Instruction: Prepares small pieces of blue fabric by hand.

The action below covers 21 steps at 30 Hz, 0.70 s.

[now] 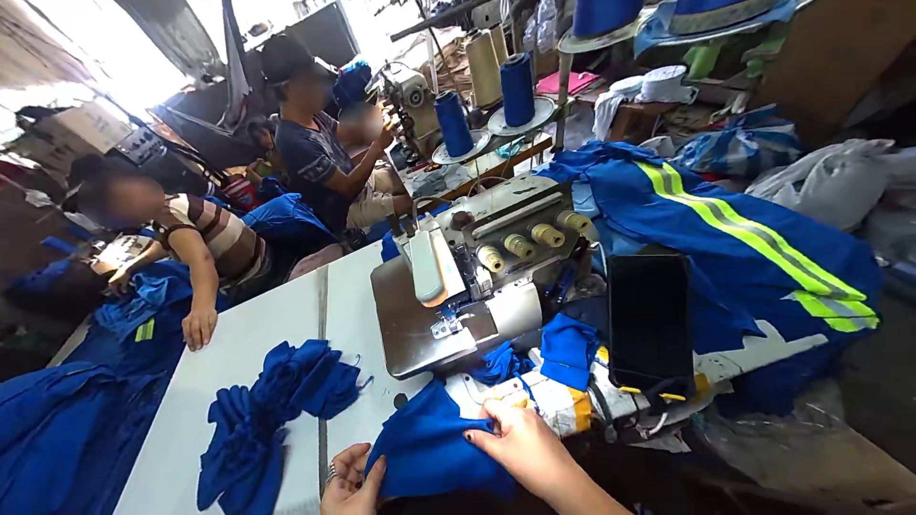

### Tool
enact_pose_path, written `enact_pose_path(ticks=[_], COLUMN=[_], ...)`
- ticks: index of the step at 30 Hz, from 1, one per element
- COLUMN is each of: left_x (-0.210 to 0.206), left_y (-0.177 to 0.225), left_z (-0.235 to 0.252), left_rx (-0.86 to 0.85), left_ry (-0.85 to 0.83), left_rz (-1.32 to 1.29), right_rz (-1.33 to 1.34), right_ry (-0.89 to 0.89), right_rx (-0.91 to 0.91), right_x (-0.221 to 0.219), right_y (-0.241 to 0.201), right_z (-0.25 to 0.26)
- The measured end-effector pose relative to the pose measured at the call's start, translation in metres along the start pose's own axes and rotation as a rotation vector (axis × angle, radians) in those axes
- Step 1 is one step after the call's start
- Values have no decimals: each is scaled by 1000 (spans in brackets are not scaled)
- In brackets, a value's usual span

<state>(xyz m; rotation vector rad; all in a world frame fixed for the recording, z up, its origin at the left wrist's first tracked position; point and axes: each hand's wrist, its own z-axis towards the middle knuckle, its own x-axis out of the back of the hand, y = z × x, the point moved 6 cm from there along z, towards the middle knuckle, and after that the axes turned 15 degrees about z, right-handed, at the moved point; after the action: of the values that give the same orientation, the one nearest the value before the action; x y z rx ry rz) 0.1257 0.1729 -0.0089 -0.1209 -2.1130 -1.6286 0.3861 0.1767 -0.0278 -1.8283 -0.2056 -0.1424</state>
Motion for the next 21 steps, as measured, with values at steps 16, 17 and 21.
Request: enact_pose_path(ticks=[16, 17, 21], left_x=[-57, -64, -76], left_y=[37, 39, 58], left_z=[35, 35, 9], left_rx=[-450, -460, -326], left_ry=[-165, -186, -358], left_rz=[653, 661, 273], right_rz=[983, 1066, 1163], right_ry=[-338, -277, -75], right_rx=[149, 125, -31], right_x=[10, 18, 43], right_y=[-31, -28, -26], right_z=[-30, -26, -18])
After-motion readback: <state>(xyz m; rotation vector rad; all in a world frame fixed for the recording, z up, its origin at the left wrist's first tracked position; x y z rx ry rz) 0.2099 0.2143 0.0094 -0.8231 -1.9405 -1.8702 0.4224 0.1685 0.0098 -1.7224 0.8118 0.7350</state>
